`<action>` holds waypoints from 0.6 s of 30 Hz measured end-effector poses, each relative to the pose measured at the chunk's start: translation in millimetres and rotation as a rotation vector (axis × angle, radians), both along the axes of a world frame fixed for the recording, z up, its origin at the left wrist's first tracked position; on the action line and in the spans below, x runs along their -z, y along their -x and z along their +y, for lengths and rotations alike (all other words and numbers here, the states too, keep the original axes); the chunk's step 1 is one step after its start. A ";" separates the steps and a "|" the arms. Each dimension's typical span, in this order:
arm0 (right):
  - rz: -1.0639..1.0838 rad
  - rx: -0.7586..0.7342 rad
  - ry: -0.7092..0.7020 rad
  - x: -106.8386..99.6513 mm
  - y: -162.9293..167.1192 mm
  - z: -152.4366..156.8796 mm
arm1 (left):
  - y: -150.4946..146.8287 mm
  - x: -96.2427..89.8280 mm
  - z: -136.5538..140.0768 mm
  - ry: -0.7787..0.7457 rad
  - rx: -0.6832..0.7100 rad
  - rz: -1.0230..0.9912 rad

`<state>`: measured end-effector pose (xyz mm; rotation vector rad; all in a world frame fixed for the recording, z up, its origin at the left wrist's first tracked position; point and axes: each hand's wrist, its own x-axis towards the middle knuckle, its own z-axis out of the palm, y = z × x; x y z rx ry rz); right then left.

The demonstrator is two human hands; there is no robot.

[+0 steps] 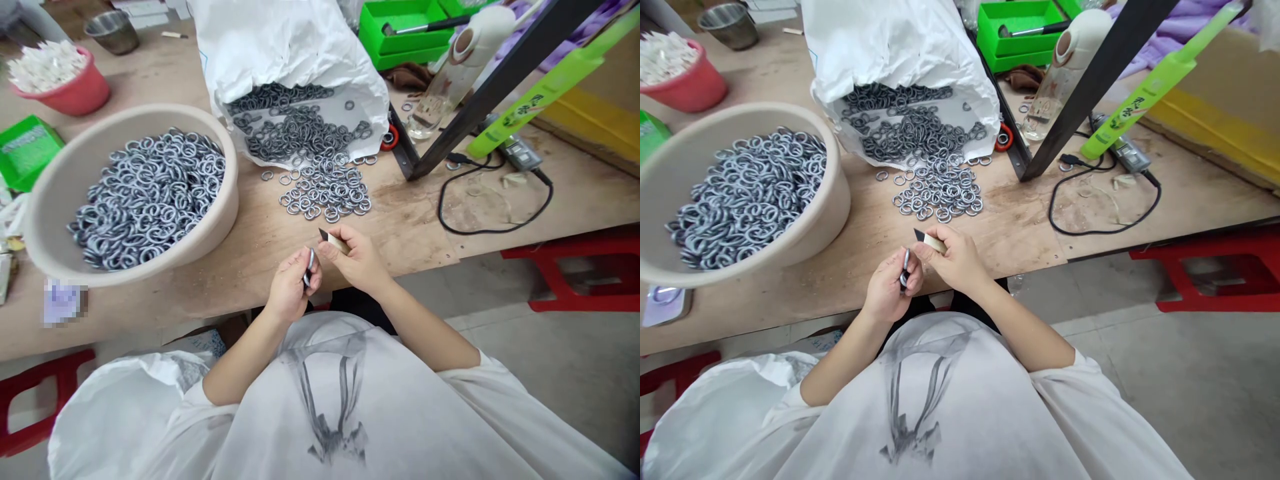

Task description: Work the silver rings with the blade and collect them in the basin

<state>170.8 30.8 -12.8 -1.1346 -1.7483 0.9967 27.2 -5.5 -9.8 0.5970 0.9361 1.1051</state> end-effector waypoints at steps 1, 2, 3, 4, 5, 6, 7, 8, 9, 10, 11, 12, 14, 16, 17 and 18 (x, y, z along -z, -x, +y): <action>-0.046 -0.017 -0.035 -0.5 -0.7 -1.9 | 0.1 -0.3 0.2 0.012 -0.020 -0.006; -0.097 -0.043 -0.087 -1.1 -1.0 -4.8 | 0.2 -0.6 0.5 0.027 -0.042 -0.009; -0.148 -0.068 -0.145 -2.0 -0.8 -8.3 | 0.2 -0.7 0.7 0.044 -0.061 -0.011; -0.197 -0.084 -0.202 -2.9 -0.2 -11.9 | 0.0 -0.7 0.8 0.060 -0.075 -0.014; -0.243 -0.087 -0.253 -3.7 0.7 -15.2 | -0.2 -0.6 0.9 0.075 -0.085 -0.019; -0.282 -0.082 -0.292 -4.3 1.7 -18.0 | -0.6 -0.4 0.9 0.087 -0.093 -0.025; -0.316 -0.072 -0.319 -4.8 2.7 -20.0 | -1.0 -0.1 0.7 0.094 -0.099 -0.030; -0.342 -0.067 -0.334 -5.0 3.6 -21.2 | -1.4 0.2 0.5 0.095 -0.105 -0.033; -0.358 -0.067 -0.337 -5.1 4.2 -21.6 | -1.7 0.4 0.1 0.091 -0.109 -0.034; -0.363 -0.071 -0.328 -5.1 4.4 -21.4 | -1.7 0.5 -0.4 0.084 -0.106 -0.032; -0.357 -0.082 -0.308 -5.2 4.4 -20.8 | -1.6 0.4 -0.9 0.077 -0.097 -0.029; -0.339 -0.099 -0.275 -5.4 4.2 -20.1 | -1.1 0.1 -1.3 0.069 -0.084 -0.025; -0.278 -0.149 -0.186 -6.3 4.0 -19.3 | 0.4 -0.6 -1.4 0.054 -0.053 -0.020; -0.215 -0.194 -0.096 -7.5 5.1 -19.6 | 2.6 -1.0 -0.5 0.045 -0.030 -0.015; -0.194 -0.204 -0.057 -7.8 6.2 -20.0 | 3.8 -0.8 0.3 0.043 -0.026 -0.012; -0.180 -0.205 -0.024 -7.7 7.6 -20.3 | 5.1 -0.4 1.1 0.045 -0.023 -0.007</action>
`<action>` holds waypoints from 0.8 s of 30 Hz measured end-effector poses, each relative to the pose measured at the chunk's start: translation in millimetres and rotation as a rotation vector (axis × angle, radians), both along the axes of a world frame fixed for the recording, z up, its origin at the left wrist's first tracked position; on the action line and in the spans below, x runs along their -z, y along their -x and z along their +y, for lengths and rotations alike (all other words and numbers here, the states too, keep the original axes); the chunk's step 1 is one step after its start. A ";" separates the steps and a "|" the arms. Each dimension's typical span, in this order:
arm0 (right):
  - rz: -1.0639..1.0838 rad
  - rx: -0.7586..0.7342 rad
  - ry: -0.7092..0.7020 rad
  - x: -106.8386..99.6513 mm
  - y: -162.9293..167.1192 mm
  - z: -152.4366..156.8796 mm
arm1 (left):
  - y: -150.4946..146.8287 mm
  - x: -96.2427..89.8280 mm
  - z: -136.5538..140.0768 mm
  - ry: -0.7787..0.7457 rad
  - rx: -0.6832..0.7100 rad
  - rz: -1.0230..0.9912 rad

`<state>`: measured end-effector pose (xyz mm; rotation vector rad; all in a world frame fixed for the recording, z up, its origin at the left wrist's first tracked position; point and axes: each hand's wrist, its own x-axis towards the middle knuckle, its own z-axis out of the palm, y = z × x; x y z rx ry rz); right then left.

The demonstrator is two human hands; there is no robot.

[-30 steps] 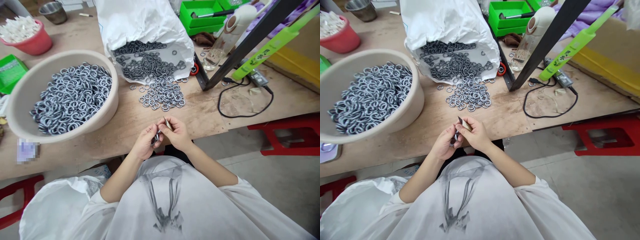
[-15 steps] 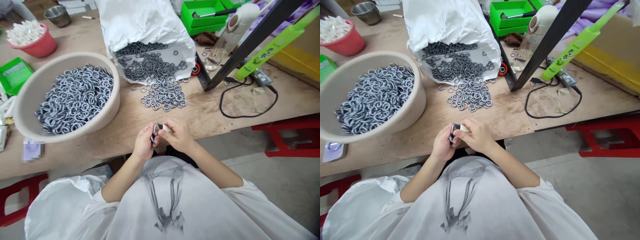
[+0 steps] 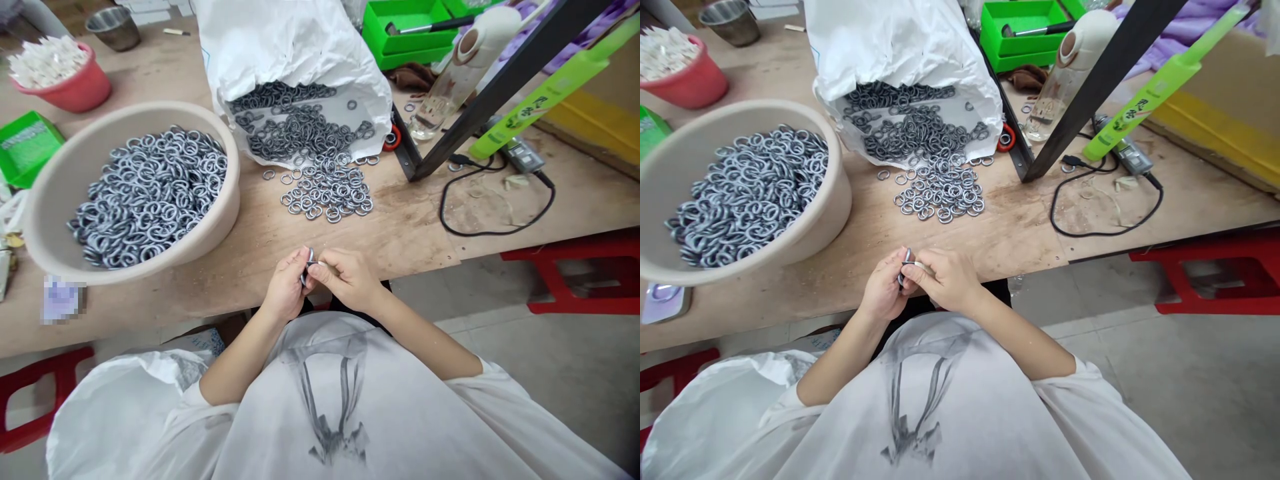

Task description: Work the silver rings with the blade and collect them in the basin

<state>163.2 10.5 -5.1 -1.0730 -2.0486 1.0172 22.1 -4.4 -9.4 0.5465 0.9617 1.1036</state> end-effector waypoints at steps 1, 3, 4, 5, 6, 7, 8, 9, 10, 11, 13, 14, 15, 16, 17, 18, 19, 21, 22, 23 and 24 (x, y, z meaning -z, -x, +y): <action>0.006 0.004 0.028 0.8 1.4 0.3 | 1.2 0.5 0.6 0.005 0.001 0.005; 0.008 0.007 0.064 4.8 3.0 4.0 | 3.7 1.3 0.3 0.017 -0.006 0.014; 0.001 0.026 0.070 7.9 2.5 7.8 | 4.8 1.2 -0.7 0.018 -0.007 0.018; -0.009 0.076 0.068 11.3 1.0 12.6 | 6.0 0.5 -2.3 0.011 0.001 0.022; -0.018 0.150 0.063 14.6 -1.5 18.0 | 7.1 -0.6 -4.2 -0.003 0.015 0.027; -0.024 0.243 0.054 17.1 -4.5 23.1 | 8.2 -2.1 -6.3 -0.022 0.034 0.032; -0.014 0.337 0.046 18.6 -7.3 27.1 | 9.0 -3.6 -8.1 -0.042 0.051 0.037; 0.011 0.397 0.040 18.5 -9.3 29.2 | 9.6 -4.9 -9.3 -0.057 0.064 0.041; 0.048 0.399 0.033 16.8 -10.0 29.1 | 9.7 -5.6 -9.9 -0.066 0.065 0.045; 0.095 0.348 0.035 13.7 -8.9 26.9 | 9.4 -5.7 -9.8 -0.069 0.052 0.047; 0.165 0.205 0.056 5.3 -2.2 18.4 | 7.4 -4.3 -9.0 -0.072 0.016 0.056; 0.194 0.148 0.083 1.3 2.4 14.2 | 6.3 -3.5 -9.0 -0.075 -0.001 0.067; 0.225 0.100 0.124 -1.9 6.9 11.3 | 5.8 -3.3 -9.5 -0.081 -0.009 0.084; 0.260 0.071 0.175 -3.8 10.7 10.4 | 6.5 -4.6 -10.5 -0.090 0.001 0.112; 0.298 0.063 0.228 -4.3 13.2 11.8 | 9.2 -7.8 -11.7 -0.109 0.029 0.153; 0.333 0.074 0.270 -3.5 14.3 15.2 | 14.5 -13.4 -12.5 -0.147 0.060 0.215; 0.357 0.103 0.292 -1.5 13.8 20.2 | 23.0 -21.4 -12.2 -0.205 0.083 0.305; 0.357 0.192 0.276 4.3 9.1 31.5 | 49.7 -43.3 -6.2 -0.402 -0.003 0.594; 0.336 0.228 0.250 7.5 5.6 36.2 | 67.2 -55.5 0.2 -0.518 -0.141 0.817; 0.309 0.249 0.223 10.7 1.8 39.5 | 86.2 -67.1 8.3 -0.608 -0.339 1.075; 0.278 0.261 0.202 13.8 -2.0 41.5 | 105.3 -77.4 17.6 -0.667 -0.519 1.356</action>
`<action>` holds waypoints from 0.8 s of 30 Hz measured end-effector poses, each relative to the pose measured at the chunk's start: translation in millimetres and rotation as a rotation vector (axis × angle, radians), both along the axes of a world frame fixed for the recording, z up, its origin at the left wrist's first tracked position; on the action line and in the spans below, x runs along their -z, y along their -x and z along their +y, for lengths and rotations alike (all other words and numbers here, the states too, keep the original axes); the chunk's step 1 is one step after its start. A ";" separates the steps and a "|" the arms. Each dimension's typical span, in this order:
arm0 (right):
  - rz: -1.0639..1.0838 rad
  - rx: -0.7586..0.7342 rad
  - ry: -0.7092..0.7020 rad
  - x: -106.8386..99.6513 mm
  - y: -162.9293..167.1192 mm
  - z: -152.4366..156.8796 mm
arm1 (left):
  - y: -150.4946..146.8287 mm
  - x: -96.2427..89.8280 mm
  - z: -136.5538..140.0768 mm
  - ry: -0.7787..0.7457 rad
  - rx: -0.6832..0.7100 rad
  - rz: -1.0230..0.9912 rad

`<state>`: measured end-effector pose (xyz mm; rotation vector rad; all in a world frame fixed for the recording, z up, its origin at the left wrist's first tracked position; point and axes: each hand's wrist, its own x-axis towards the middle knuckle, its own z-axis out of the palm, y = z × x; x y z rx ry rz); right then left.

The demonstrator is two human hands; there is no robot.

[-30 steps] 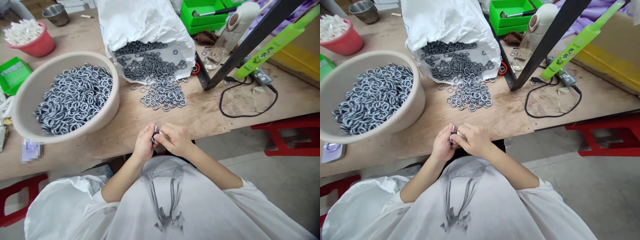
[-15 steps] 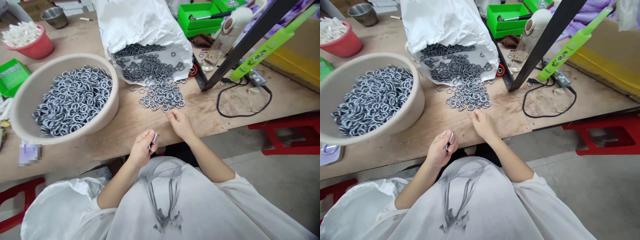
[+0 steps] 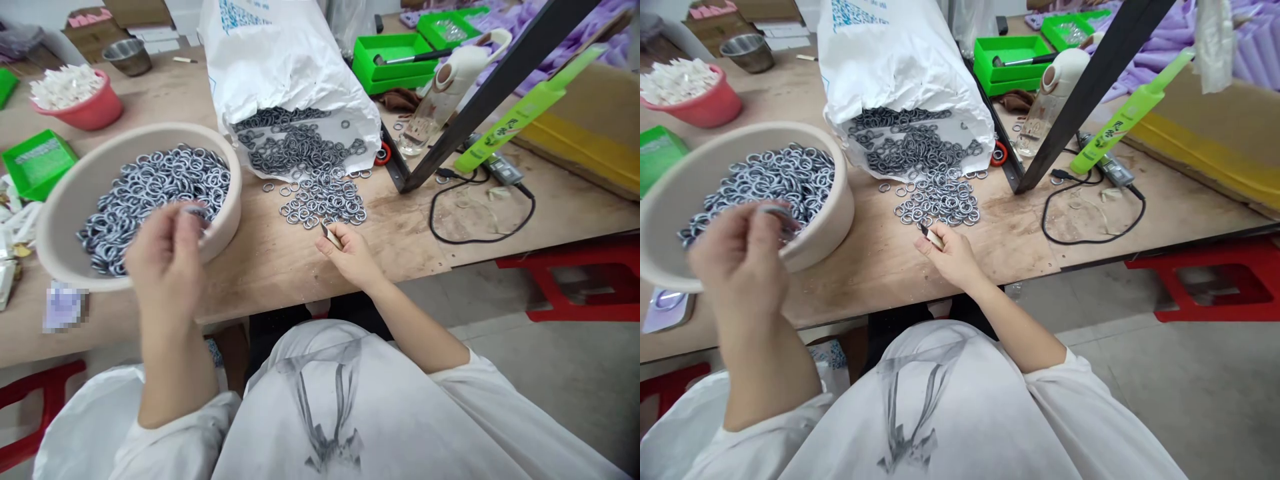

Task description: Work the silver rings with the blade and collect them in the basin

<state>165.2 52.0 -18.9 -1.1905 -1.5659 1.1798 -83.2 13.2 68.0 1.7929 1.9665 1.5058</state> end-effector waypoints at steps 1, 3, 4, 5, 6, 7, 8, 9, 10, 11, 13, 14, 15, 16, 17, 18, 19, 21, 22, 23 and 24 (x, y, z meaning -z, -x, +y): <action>-0.033 0.009 -0.010 3.0 -3.8 0.6 | 17.7 -8.1 9.3 0.027 -0.131 0.244; -0.086 0.032 -0.025 8.9 -10.7 -0.4 | 42.2 -16.5 24.5 0.238 -0.273 0.506; -0.106 0.048 -0.029 12.0 -13.8 -1.0 | 46.4 -16.8 29.2 0.318 -0.323 0.580; -0.122 0.064 -0.034 15.2 -16.4 -1.0 | 44.3 -14.5 32.2 0.326 -0.363 0.612; -0.132 0.085 -0.039 18.4 -18.7 -0.3 | 36.1 -10.0 33.9 0.276 -0.379 0.616; -0.134 0.110 -0.047 21.8 -20.4 1.1 | 22.6 -3.3 35.6 0.187 -0.352 0.603; -0.133 0.135 -0.056 25.0 -21.6 3.2 | 5.3 5.2 38.4 0.092 -0.271 0.582; -0.127 0.159 -0.066 28.1 -22.2 5.5 | -13.8 15.2 43.4 0.043 -0.118 0.570; -0.119 0.177 -0.077 30.8 -22.5 7.8 | -32.7 26.2 51.7 0.093 0.099 0.579; -0.109 0.191 -0.087 33.3 -22.4 9.7 | -49.3 37.8 63.4 0.176 0.270 0.595; -0.098 0.206 -0.097 37.2 -22.4 11.1 | -70.0 60.0 94.9 0.356 0.317 0.611; -0.096 0.211 -0.098 38.6 -22.8 10.5 | -73.1 69.6 112.0 0.436 0.233 0.602; -0.097 0.216 -0.098 39.8 -23.7 9.1 | -71.8 77.9 127.7 0.516 0.164 0.588; -0.100 0.218 -0.098 40.8 -25.1 7.2 | -67.3 84.7 140.4 0.584 0.149 0.584; -0.101 0.218 -0.099 41.6 -26.7 5.1 | -61.1 89.9 148.9 0.617 0.164 0.593; -0.100 0.218 -0.100 42.2 -28.5 3.1 | -54.3 93.6 152.6 0.622 0.177 0.604; -0.097 0.219 -0.100 42.7 -30.1 1.4 | -47.9 96.0 151.6 0.610 0.194 0.619; -0.094 0.218 -0.103 43.1 -32.3 -0.2 | -38.6 97.3 138.3 0.571 0.210 0.642; -0.095 0.216 -0.106 42.8 -32.6 -0.2 | -36.0 96.7 127.7 0.561 0.217 0.643; -0.100 0.211 -0.108 42.0 -32.3 0.2 | -34.6 95.3 115.8 0.559 0.226 0.629; -0.103 0.203 -0.108 40.6 -31.3 0.5 | -34.4 93.3 103.1 0.554 0.235 0.589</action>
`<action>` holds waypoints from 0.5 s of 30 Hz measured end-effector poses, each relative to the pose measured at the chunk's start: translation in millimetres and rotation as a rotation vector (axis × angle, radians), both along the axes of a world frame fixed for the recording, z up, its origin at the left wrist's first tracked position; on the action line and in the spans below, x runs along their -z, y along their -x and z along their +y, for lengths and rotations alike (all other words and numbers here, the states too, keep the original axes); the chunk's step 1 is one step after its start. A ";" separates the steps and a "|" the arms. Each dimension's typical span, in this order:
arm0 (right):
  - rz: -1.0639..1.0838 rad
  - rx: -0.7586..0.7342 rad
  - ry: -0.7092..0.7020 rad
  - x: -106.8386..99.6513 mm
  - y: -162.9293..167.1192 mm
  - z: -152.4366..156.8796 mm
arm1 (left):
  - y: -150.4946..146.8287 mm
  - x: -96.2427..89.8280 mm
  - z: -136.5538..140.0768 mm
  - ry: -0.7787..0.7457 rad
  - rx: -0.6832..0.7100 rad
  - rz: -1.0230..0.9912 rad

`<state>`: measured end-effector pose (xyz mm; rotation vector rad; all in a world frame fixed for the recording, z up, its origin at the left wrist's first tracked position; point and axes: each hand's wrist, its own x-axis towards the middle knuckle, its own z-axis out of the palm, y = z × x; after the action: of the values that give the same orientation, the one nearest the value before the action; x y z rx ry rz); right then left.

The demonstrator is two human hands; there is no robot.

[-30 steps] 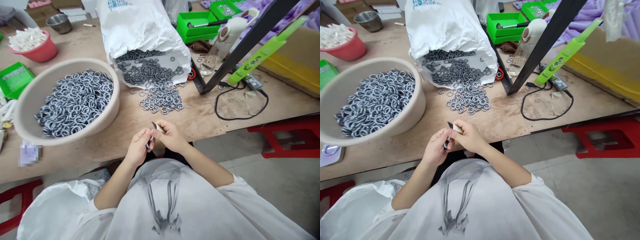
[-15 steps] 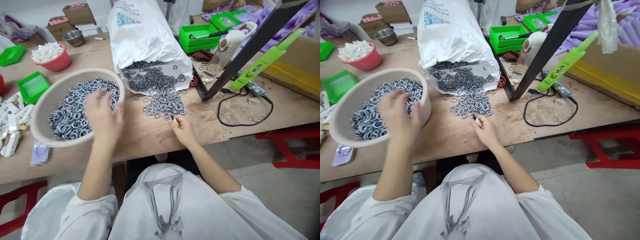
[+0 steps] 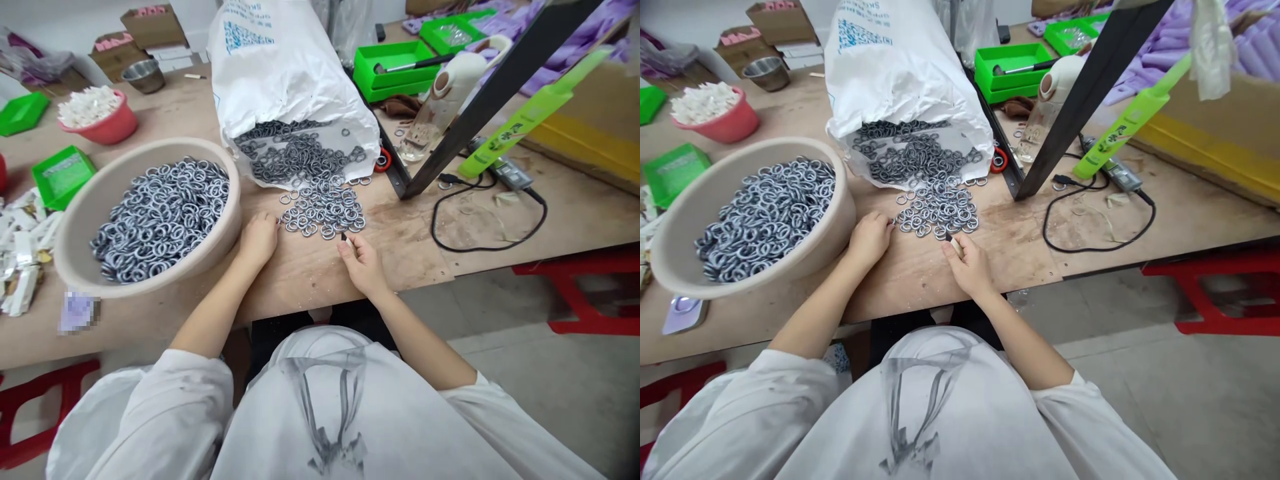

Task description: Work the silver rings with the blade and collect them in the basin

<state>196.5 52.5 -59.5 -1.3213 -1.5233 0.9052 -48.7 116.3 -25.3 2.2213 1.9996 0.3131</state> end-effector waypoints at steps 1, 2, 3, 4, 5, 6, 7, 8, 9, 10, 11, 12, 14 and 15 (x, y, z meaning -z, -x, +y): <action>0.004 -0.015 0.007 -2.1 1.7 0.1 | -1.0 -2.4 -12.9 -0.005 -0.015 -0.077; 0.018 -0.039 0.021 -5.0 4.1 -0.2 | -3.2 -5.2 -25.7 -0.014 -0.037 -0.203; 0.044 -0.072 0.042 -8.8 7.2 -1.2 | -6.8 -8.2 -38.3 -0.022 -0.063 -0.380; 0.084 -0.111 0.060 -13.4 10.9 -2.8 | -11.7 -11.1 -50.6 -0.001 -0.089 -0.603; 0.133 -0.156 0.072 -18.7 15.0 -5.0 | -17.8 -13.9 -62.4 0.066 -0.103 -0.852; 0.189 -0.205 0.081 -24.5 19.5 -7.6 | -24.9 -16.4 -73.5 0.174 -0.104 -1.076; 0.249 -0.256 0.094 -30.4 23.9 -10.3 | -32.5 -18.4 -83.7 0.284 -0.098 -1.251; 0.313 -0.309 0.115 -36.0 28.1 -12.9 | -40.2 -19.9 -92.8 0.372 -0.093 -1.370; 0.378 -0.360 0.149 -41.2 31.7 -15.2 | -47.4 -20.7 -100.6 0.422 -0.092 -1.445; 0.436 -0.403 0.192 -45.5 34.6 -17.1 | -53.9 -20.9 -107.0 0.442 -0.097 -1.492; 0.483 -0.430 0.232 -49.0 36.6 -18.8 | -59.3 -20.5 -112.1 0.440 -0.110 -1.524; 0.514 -0.439 0.256 -51.5 37.6 -20.2 | -63.5 -19.6 -115.8 0.427 -0.126 -1.548; 0.514 -0.426 0.257 -54.1 37.4 -23.0 | -68.7 -16.8 -120.3 0.393 -0.158 -1.585; 0.496 -0.416 0.242 -54.3 36.7 -24.6 | -70.3 -15.2 -121.5 0.380 -0.168 -1.598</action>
<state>159.7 27.9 -5.2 -0.8500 -1.3347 1.5901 21.5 -5.2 -10.1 0.8343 1.0844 1.1149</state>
